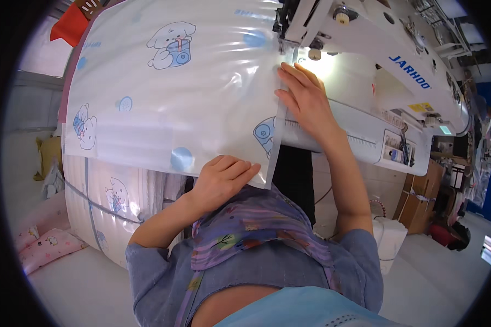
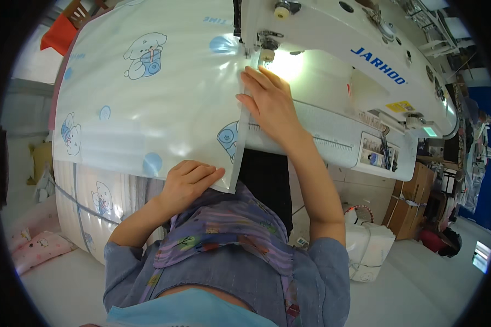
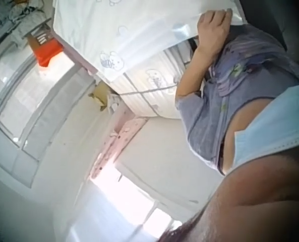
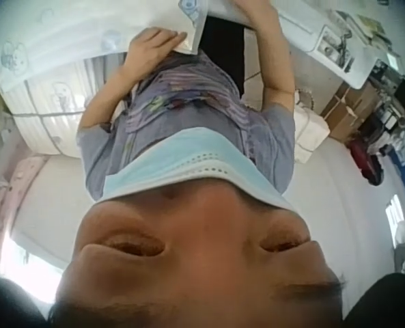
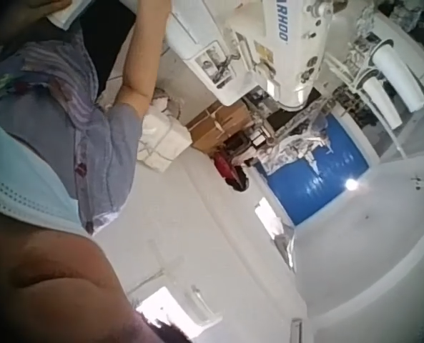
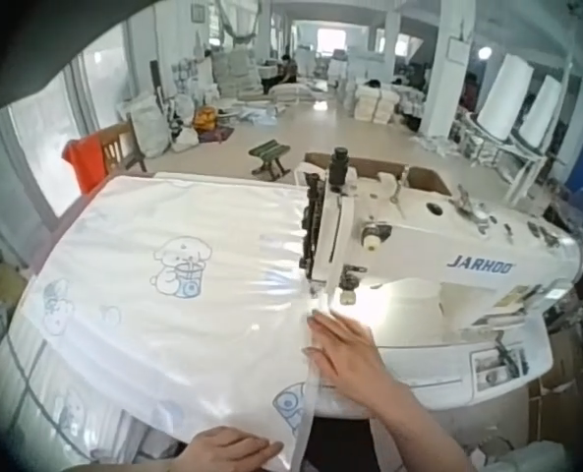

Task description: Sewing the edges of plastic/vinyl covers and organizing bundles in a factory.

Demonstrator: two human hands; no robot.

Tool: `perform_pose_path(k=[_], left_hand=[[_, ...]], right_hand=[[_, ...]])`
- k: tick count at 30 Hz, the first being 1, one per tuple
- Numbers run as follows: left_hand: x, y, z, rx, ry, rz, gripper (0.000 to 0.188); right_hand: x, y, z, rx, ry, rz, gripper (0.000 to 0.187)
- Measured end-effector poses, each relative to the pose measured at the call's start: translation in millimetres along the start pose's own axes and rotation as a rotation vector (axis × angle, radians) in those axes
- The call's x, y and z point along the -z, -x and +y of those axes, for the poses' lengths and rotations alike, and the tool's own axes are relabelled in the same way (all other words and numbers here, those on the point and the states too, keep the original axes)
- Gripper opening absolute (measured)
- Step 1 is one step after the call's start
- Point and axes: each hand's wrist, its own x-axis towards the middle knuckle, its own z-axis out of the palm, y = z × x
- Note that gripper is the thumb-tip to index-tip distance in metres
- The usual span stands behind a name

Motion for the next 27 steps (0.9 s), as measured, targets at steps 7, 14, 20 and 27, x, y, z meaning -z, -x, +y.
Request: perform_pose_path(k=[7, 14, 20, 27], left_hand=[[4.8, -29.7, -29.1, 0.009, -0.065, 0.002, 0.043], [5.4, -67.4, -65.0, -0.027, -0.101, 0.031, 0.04], [4.9, -91.8, -99.1, -0.074, -0.057, 0.046, 0.035], [5.7, -128.4, -135.8, -0.12, -0.066, 0.051, 0.033]], right_hand=[[-5.6, -15.6, 17.8, 0.06, 0.11, -0.07, 0.06], [-2.2, -18.1, 17.1, 0.054, 0.079, -0.08, 0.061], [-0.1, -20.4, 13.4, 0.048, 0.086, -0.085, 0.059], [1.4, -19.7, 13.7, 0.042, 0.086, -0.088, 0.056]])
